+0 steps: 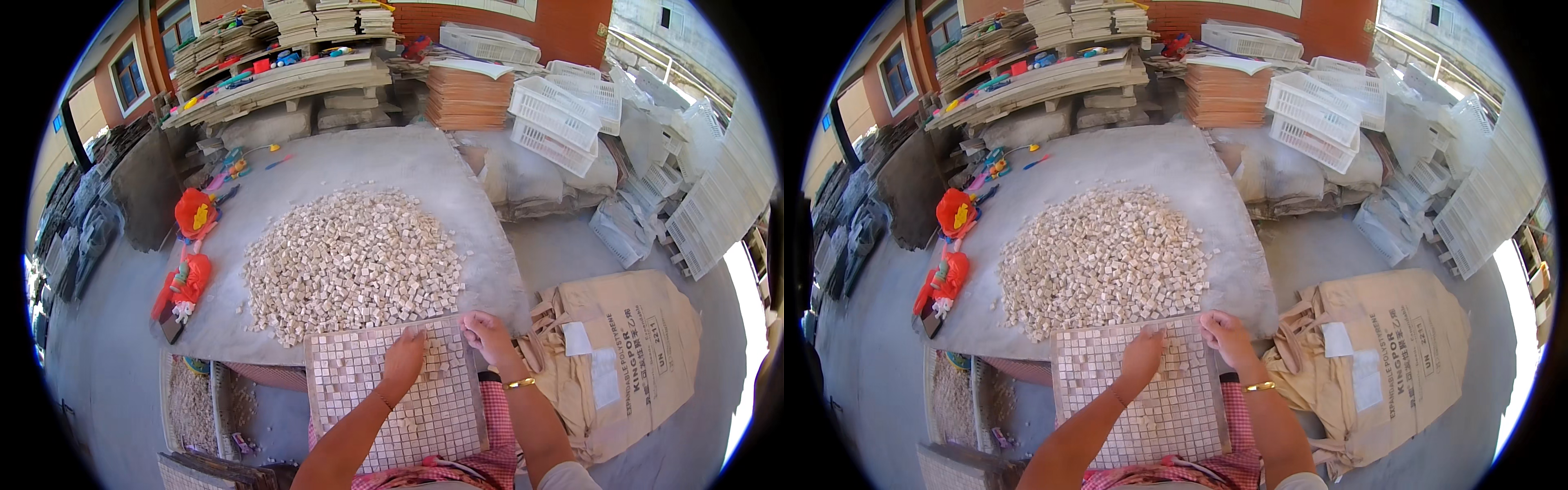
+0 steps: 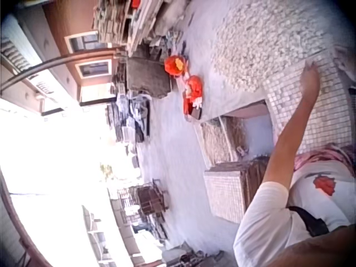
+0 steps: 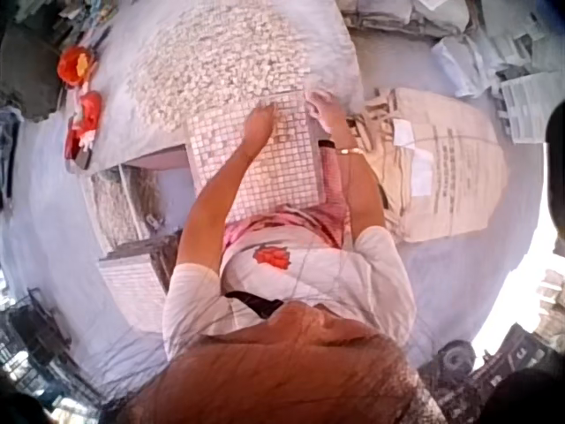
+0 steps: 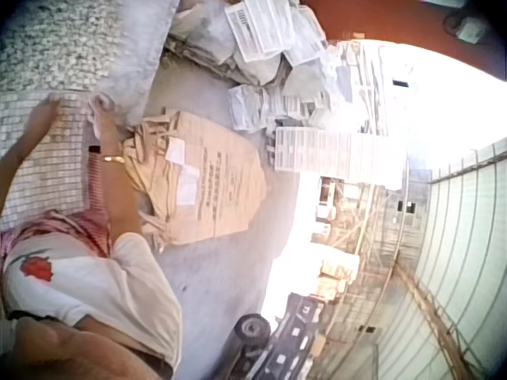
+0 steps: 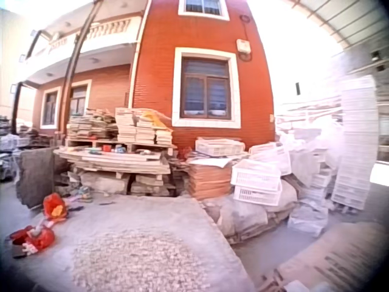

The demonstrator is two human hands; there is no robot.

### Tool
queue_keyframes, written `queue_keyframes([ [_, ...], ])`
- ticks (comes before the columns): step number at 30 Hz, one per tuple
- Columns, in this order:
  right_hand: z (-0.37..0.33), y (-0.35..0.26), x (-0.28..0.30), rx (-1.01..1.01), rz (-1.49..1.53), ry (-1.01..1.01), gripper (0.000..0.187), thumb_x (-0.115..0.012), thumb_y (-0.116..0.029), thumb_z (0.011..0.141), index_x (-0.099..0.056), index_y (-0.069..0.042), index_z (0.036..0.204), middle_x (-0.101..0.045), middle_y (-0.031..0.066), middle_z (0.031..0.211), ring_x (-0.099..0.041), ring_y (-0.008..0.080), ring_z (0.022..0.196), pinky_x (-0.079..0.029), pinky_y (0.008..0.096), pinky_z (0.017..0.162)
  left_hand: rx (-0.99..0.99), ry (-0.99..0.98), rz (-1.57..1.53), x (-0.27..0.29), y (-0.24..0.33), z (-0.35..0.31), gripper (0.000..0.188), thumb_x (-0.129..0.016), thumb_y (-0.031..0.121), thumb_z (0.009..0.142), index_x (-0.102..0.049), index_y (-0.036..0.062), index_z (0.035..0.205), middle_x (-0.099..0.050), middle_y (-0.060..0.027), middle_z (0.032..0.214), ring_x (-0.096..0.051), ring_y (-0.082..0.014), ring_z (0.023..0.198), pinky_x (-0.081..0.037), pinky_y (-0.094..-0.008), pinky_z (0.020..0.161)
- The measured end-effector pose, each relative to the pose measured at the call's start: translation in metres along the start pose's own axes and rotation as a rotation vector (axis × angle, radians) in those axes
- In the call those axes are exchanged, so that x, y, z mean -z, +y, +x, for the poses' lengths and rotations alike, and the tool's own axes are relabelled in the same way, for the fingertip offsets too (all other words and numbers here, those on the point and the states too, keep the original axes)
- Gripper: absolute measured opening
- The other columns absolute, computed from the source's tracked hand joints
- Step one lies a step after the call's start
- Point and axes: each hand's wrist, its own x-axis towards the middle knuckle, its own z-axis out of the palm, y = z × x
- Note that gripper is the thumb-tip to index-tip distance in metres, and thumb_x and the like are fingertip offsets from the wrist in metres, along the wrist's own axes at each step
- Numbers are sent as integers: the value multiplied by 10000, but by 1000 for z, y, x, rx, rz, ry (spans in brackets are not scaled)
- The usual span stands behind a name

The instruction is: The person places small white square tiles one by one into the cells of a grid mesh sheet. They pick tiles from a large pile on a table and carefully insert them into the grid, filling the sheet progressively.

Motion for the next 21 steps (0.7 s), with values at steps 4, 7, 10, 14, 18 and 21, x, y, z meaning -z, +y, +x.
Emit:
queue_keyframes([
  [4, 13, 8, -1, 201, -556, 78, 197, -633, -200, 845, -656, -27, 937, -593, 8, 719, -516, 114, 609, -421, 253, 536, -13, 84, -68, 4, 8, -1, 199, -557, 98, 845, -576, 56, 1039, -552, -152, 929, -618, -322, 765, -516, -423, 627],
  [7, 23, 8, 0, 399, -969, 107, 175, -647, -174, 809, -666, -43, 923, -649, 73, 790, -588, 213, 679, -474, 331, 628, -1, 115, -105, 4, 9, 2, 133, -559, 83, 838, -553, 30, 960, -549, -151, 888, -627, -297, 766, -508, -418, 612],
  [10, 23, 7, -12, 467, -1232, 74, 148, -650, -145, 783, -666, -58, 902, -655, 133, 831, -605, 301, 748, -481, 380, 692, 105, 159, -473, 6, 1, 1, 98, -541, 98, 847, -520, 18, 901, -530, -125, 775, -590, -245, 666, -464, -369, 536],
  [14, 30, 21, -12, 534, -1189, 63, 95, -617, -109, 764, -625, -20, 796, -642, 149, 764, -590, 336, 807, -471, 419, 726, 702, -98, -1924, 34, -7, -5, 114, -474, 123, 860, -470, 23, 806, -462, -59, 621, -441, -137, 508, -350, -255, 446],
  [18, 40, 24, -2, 453, -1192, 43, 120, -673, -119, 749, -651, -35, 831, -650, 159, 798, -610, 318, 752, -475, 395, 691, 691, -242, -2136, 41, -6, -32, 165, -444, 163, 867, -457, 26, 777, -445, -41, 635, -371, -88, 511, -294, -203, 448],
  [21, 43, 17, -6, 371, -1198, 60, 110, -683, -116, 738, -647, -26, 790, -647, 162, 751, -618, 319, 692, -482, 391, 649, 800, -108, -2081, 44, 2, -45, 170, -448, 169, 863, -477, 22, 783, -467, -50, 671, -383, -81, 534, -299, -207, 449],
])
